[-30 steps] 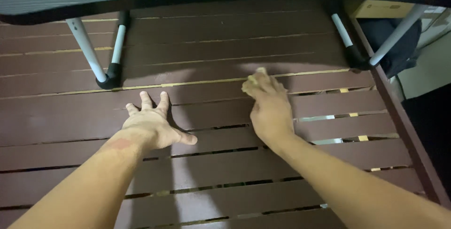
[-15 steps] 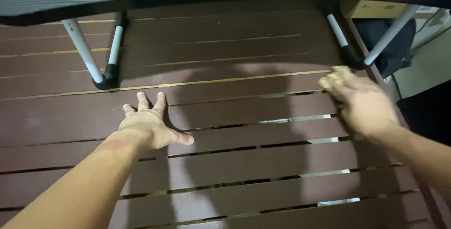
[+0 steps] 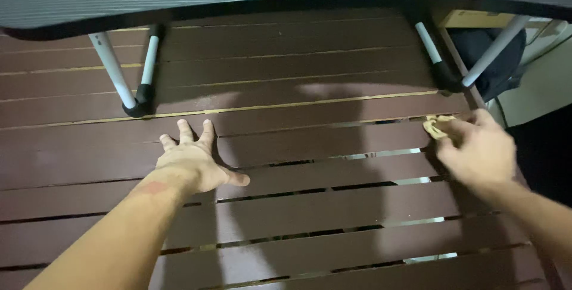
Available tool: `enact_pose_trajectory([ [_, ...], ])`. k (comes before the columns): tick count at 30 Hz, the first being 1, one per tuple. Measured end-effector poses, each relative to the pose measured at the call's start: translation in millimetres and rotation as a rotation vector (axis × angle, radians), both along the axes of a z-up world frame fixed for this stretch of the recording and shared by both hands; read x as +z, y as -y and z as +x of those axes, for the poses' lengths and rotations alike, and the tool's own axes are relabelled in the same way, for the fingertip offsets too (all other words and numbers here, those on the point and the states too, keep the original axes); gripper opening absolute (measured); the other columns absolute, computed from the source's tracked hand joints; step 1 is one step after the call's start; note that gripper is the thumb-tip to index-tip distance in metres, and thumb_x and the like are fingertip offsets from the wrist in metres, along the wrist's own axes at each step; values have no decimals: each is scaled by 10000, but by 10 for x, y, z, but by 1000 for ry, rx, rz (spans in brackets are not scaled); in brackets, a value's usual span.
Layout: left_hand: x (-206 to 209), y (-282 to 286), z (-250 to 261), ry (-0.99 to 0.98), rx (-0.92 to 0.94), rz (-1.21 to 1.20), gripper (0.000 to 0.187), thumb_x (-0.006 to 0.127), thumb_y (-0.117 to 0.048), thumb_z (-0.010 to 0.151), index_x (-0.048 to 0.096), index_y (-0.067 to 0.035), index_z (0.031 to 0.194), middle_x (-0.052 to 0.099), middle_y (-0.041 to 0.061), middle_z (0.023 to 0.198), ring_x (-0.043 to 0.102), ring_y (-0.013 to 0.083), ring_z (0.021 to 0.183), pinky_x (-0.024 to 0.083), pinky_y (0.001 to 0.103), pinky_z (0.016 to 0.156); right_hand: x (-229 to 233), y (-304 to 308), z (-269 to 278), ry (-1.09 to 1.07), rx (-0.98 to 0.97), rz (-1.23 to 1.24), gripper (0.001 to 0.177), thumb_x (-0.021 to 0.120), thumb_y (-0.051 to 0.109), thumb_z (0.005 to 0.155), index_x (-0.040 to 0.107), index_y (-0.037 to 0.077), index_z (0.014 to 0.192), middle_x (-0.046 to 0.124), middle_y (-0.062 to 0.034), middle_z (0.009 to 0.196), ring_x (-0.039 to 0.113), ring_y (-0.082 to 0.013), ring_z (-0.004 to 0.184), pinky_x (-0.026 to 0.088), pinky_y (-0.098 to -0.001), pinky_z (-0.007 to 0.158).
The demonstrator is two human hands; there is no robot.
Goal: Wiping down a wooden slatted surface with a wet cloth.
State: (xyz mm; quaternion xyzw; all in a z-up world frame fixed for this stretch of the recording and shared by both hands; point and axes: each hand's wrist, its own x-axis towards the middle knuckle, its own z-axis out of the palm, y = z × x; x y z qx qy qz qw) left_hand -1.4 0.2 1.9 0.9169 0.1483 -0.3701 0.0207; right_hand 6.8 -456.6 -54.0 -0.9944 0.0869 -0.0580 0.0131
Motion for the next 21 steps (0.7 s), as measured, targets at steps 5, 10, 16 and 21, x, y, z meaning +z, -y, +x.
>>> enact_pose_trajectory([
  [5,-5,-13,7,2,3,-1,1442,844,-767,627,-28,-295,1674,-118,200,1728,-2,520,1563,253,538,1266,-84,610,197,186,222,-228,507,696,239,793,735,218,1298,614,-101,1426,625,-318,1220,520,-430,1048],
  [10,-25,7,20,-16,11,-2,1434,832,-773,631,-38,-308,1672,-134,182,1730,-9,514,1568,254,549,1265,-277,963,358,109,234,-443,702,726,215,716,705,293,1414,568,-104,1558,623,-323,1181,512,-399,1020],
  [16,-75,6,40,-14,-19,14,1453,827,-808,624,-31,-287,1674,-127,208,1726,-8,530,1560,229,560,1268,-114,773,-132,99,56,-286,362,693,344,876,789,306,1223,664,-50,1313,640,-293,1171,536,-420,1036],
  [21,-89,-33,42,-13,21,-16,1462,846,-778,614,-50,-307,1668,-143,182,1727,-35,508,1566,243,570,1264,288,556,82,-120,-95,-253,289,650,426,998,825,247,1143,708,-67,1263,693,-270,1115,557,-419,975],
])
